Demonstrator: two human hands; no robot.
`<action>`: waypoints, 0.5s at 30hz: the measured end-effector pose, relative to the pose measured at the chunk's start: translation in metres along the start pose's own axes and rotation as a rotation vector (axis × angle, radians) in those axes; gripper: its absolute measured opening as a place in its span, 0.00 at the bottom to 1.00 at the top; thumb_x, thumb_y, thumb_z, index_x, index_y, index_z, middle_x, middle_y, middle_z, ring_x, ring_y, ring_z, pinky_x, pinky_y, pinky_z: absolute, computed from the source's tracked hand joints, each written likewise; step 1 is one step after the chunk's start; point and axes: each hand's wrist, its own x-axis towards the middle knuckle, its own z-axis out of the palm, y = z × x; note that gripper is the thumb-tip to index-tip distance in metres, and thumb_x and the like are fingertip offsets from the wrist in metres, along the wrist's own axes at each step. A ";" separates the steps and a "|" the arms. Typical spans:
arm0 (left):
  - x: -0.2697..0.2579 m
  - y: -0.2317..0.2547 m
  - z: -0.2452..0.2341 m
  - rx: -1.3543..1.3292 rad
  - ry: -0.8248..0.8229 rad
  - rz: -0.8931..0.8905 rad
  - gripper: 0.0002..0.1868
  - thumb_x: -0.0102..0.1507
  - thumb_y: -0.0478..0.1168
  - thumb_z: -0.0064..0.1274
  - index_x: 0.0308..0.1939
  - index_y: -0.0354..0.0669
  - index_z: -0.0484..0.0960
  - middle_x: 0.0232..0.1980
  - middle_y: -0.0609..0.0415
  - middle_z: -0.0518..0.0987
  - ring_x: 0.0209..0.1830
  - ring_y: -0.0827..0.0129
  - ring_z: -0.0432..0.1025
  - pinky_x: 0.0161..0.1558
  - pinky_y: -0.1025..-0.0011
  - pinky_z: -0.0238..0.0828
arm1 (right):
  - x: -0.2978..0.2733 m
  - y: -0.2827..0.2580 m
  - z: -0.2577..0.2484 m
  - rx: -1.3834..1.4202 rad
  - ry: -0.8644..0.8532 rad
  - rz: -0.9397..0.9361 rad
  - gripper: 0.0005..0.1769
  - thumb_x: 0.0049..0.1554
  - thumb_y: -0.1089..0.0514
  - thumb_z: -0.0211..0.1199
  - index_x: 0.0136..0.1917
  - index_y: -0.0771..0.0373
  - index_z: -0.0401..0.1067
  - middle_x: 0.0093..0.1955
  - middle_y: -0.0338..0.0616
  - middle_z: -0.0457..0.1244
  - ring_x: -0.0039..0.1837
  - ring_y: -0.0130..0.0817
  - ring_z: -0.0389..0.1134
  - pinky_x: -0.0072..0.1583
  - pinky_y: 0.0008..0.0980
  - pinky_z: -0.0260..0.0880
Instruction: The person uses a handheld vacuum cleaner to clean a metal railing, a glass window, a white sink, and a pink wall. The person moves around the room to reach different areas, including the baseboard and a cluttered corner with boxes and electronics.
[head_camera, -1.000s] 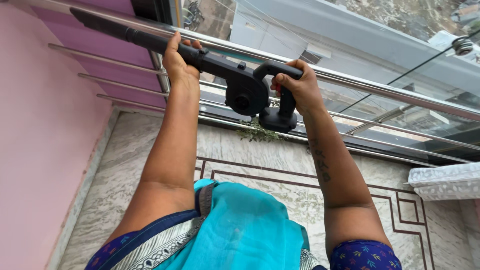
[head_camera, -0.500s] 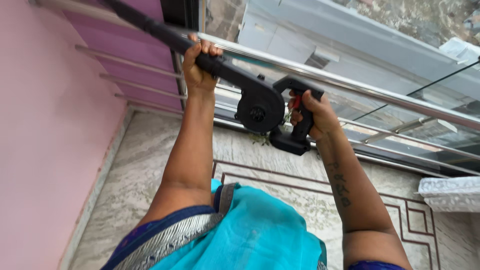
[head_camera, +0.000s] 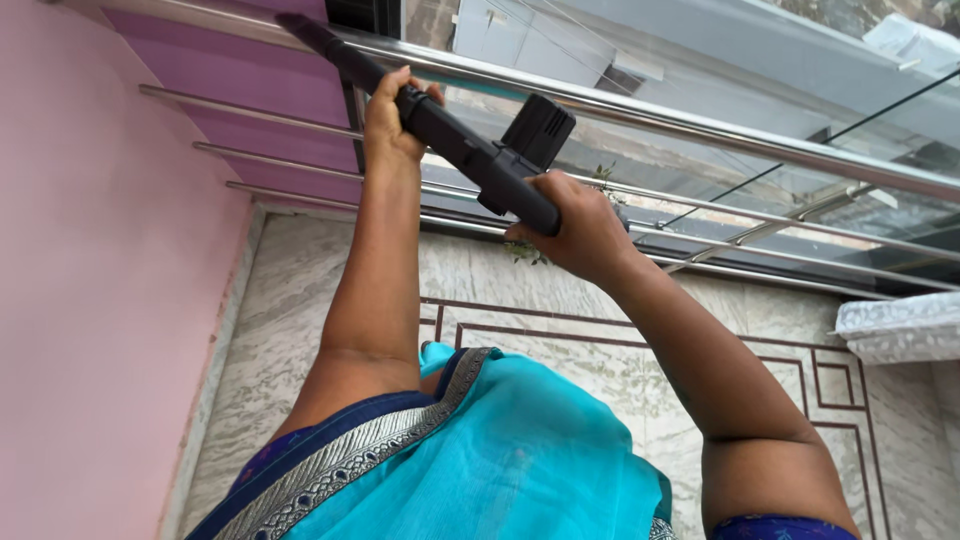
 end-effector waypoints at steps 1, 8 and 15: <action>-0.003 0.002 -0.007 -0.002 -0.048 0.005 0.10 0.59 0.32 0.60 0.36 0.33 0.72 0.31 0.46 0.75 0.31 0.53 0.77 0.41 0.55 0.83 | 0.001 -0.009 0.000 -0.013 -0.028 -0.048 0.31 0.48 0.50 0.80 0.57 0.65 0.69 0.49 0.53 0.68 0.50 0.50 0.71 0.48 0.41 0.70; -0.014 -0.018 -0.082 -0.031 0.125 0.051 0.15 0.60 0.37 0.60 0.39 0.32 0.70 0.32 0.45 0.74 0.31 0.52 0.76 0.39 0.55 0.83 | 0.027 -0.032 -0.004 0.032 -0.197 0.387 0.32 0.44 0.48 0.81 0.55 0.63 0.69 0.44 0.50 0.69 0.46 0.43 0.73 0.47 0.42 0.72; 0.003 -0.088 -0.124 -0.018 0.275 -0.123 0.24 0.63 0.42 0.57 0.51 0.29 0.63 0.47 0.39 0.70 0.35 0.47 0.76 0.39 0.54 0.83 | 0.030 -0.049 0.002 0.145 -0.170 0.760 0.34 0.48 0.46 0.77 0.58 0.64 0.66 0.42 0.48 0.68 0.43 0.35 0.73 0.44 0.36 0.71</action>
